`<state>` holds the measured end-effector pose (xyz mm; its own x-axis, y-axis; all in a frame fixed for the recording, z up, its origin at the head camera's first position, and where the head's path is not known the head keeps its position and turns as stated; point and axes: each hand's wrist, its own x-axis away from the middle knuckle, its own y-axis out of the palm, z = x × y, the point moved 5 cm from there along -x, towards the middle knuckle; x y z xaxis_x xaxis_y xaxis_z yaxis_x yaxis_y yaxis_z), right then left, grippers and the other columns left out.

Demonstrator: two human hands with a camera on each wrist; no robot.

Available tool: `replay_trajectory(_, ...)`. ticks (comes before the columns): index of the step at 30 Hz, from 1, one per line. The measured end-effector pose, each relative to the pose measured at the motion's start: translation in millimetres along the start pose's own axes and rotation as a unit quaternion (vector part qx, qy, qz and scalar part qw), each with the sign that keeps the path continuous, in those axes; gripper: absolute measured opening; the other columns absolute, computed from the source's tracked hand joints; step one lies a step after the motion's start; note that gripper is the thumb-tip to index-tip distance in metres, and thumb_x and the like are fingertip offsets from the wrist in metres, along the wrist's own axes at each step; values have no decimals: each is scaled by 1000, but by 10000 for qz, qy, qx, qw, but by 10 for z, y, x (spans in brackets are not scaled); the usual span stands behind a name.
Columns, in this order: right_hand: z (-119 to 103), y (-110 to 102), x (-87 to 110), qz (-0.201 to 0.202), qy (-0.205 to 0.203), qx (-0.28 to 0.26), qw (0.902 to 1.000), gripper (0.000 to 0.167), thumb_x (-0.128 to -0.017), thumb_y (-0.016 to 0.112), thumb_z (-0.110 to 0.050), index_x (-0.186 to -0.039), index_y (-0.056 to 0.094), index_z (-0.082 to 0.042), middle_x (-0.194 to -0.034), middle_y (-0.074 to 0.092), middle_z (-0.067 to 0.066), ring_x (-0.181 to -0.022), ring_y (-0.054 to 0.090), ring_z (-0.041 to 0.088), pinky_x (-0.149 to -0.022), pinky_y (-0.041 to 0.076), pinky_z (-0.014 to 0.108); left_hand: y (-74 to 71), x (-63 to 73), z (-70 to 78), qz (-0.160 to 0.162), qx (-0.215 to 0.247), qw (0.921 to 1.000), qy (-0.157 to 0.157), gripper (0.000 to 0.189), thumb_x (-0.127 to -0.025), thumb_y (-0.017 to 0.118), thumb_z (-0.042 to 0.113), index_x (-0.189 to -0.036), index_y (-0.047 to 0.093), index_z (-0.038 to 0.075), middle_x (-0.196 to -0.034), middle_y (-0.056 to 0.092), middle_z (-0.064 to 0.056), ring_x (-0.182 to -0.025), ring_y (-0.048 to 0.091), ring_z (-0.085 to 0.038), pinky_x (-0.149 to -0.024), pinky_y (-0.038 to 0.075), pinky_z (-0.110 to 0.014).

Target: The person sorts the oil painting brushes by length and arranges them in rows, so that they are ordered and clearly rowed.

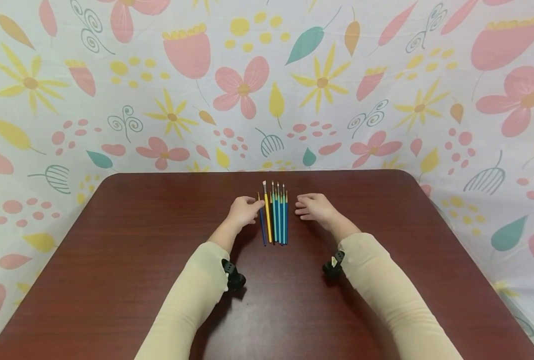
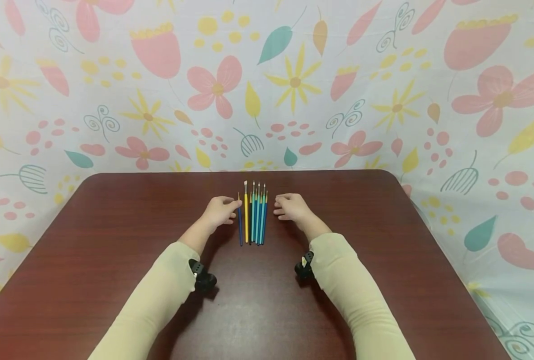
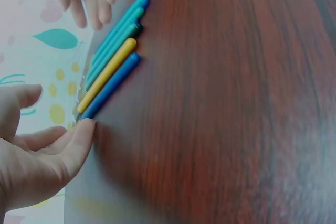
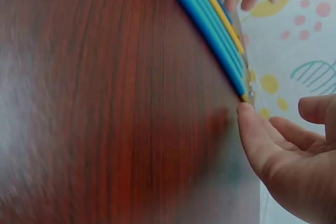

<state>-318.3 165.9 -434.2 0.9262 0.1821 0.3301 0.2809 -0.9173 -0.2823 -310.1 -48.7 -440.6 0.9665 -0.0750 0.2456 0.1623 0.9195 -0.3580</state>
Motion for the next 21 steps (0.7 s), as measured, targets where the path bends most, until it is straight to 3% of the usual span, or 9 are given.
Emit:
replay_trajectory(3,13,75,20,-159,276,-375,9988,50,-103,40,-25,-144,33,1,-139,47,24,-121,55,33,-95,50,40,23,24,2,-118,578,9979,-276,52,-96,55,27,-138,43,-2,-129,55,-19,-104,63,-30,-80,57,-37)
replay_trajectory(8,32,183,23,-145,426,-561,9974,47,-102,41,-22,-141,38,4,-138,49,24,-120,56,32,-95,50,40,51,42,-5,-68,957,9942,-495,44,-97,54,18,-135,46,-2,-131,53,-20,-101,65,-30,-76,58,-36)
replay_trajectory(21,43,252,-18,442,418,-744,9954,40,-101,45,-17,-135,47,4,-130,56,23,-107,63,27,-90,53,36,98,-28,-97,346,1119,9914,-576,31,-88,66,9,-118,64,2,-114,66,-17,-81,70,-20,-70,58,-32)
